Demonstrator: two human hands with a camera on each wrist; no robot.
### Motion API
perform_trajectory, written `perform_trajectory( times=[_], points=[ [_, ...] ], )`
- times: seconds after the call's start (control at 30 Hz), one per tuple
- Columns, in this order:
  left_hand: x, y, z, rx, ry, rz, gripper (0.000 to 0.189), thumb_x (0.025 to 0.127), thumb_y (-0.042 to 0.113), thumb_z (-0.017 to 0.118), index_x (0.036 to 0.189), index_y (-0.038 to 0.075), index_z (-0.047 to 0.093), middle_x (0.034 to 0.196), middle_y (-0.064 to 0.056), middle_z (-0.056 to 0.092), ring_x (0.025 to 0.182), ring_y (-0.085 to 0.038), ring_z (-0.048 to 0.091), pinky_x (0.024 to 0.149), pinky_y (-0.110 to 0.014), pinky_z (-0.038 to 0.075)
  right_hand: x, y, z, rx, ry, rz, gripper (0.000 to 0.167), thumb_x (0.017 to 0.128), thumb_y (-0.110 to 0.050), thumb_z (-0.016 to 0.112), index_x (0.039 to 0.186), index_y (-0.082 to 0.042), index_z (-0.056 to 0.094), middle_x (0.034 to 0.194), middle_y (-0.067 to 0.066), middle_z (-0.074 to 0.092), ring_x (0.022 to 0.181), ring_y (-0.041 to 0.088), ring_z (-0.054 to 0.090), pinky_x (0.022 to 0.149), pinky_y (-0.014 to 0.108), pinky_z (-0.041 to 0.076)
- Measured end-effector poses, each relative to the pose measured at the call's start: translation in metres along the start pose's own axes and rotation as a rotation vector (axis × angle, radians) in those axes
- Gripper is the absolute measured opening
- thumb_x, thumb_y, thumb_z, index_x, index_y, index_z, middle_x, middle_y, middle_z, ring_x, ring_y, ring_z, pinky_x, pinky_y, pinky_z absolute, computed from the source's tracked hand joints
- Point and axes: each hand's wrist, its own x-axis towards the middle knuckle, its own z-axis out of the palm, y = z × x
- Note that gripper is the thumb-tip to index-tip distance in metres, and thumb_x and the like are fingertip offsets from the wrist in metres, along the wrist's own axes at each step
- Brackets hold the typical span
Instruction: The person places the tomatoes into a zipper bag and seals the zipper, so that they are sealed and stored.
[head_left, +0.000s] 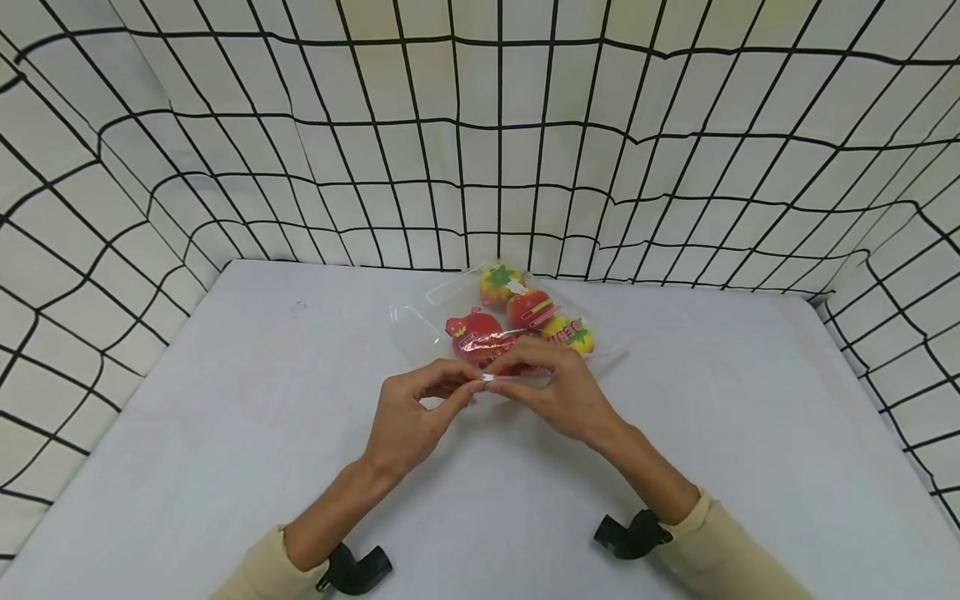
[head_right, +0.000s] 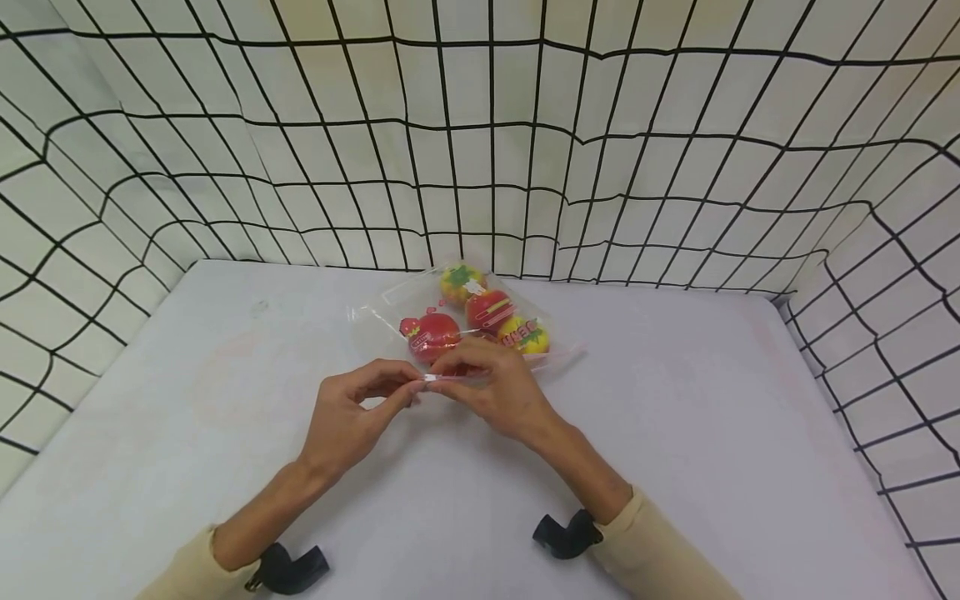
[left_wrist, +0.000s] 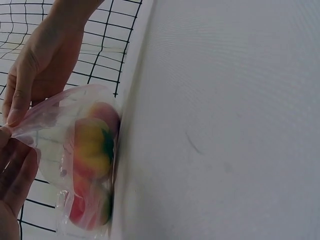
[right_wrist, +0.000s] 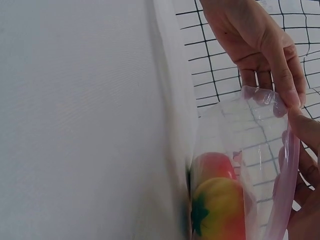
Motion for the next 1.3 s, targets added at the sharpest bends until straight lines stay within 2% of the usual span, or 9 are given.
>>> perform_trajectory(
  times=[0.23,0.47,0.73,0.9,1.3],
  points=[
    [-0.0004,-0.0002,-0.0005,-0.008,-0.009,0.004,0.018,0.092,0.010,0.078,0.110,0.010,0.077,0.098,-0.005,0.080,0.076,-0.018,0.076,0.078,-0.022,0.064,-0.0003,0.0013,0.0005,0.006,-0.001,-0.008,0.021,0.085,-0.009,0.084,0.105,-0.015,0.080,0.103,-0.001,0.078,0.096,0.012,0.067,0.087,0.023,0.061],
    [0.0000,0.0007,-0.0005,0.027,-0.009,0.015,0.017,0.092,0.008,0.079,0.109,0.011,0.077,0.096,-0.002,0.080,0.075,-0.009,0.074,0.074,-0.023,0.064,-0.0012,0.0028,-0.0003,0.014,-0.012,-0.019,0.020,0.086,-0.013,0.084,0.105,-0.016,0.080,0.102,-0.002,0.077,0.094,0.012,0.065,0.085,0.024,0.061],
    [-0.0005,0.0028,0.0003,0.040,-0.009,0.022,0.019,0.090,0.004,0.079,0.108,0.011,0.077,0.094,-0.004,0.080,0.075,-0.009,0.073,0.070,-0.027,0.065,-0.0026,0.0025,-0.0006,0.004,-0.006,-0.012,0.024,0.084,-0.005,0.084,0.106,-0.016,0.081,0.101,-0.002,0.076,0.093,0.012,0.065,0.084,0.026,0.061],
    [-0.0013,0.0022,0.0014,0.030,0.005,0.021,0.016,0.091,0.008,0.079,0.106,0.013,0.077,0.090,-0.007,0.079,0.074,-0.010,0.073,0.066,-0.029,0.065,-0.0043,0.0041,-0.0013,0.000,-0.001,-0.013,0.022,0.085,-0.006,0.084,0.105,-0.016,0.080,0.099,-0.002,0.075,0.091,0.012,0.065,0.084,0.026,0.062],
    [-0.0020,0.0020,0.0023,0.034,0.025,0.031,0.021,0.089,0.002,0.080,0.108,0.012,0.078,0.092,-0.002,0.080,0.074,-0.011,0.074,0.066,-0.030,0.065,-0.0067,0.0080,-0.0045,0.006,0.005,-0.004,0.018,0.087,-0.011,0.083,0.105,-0.016,0.080,0.100,-0.001,0.075,0.093,0.011,0.066,0.086,0.029,0.062]
  ],
)
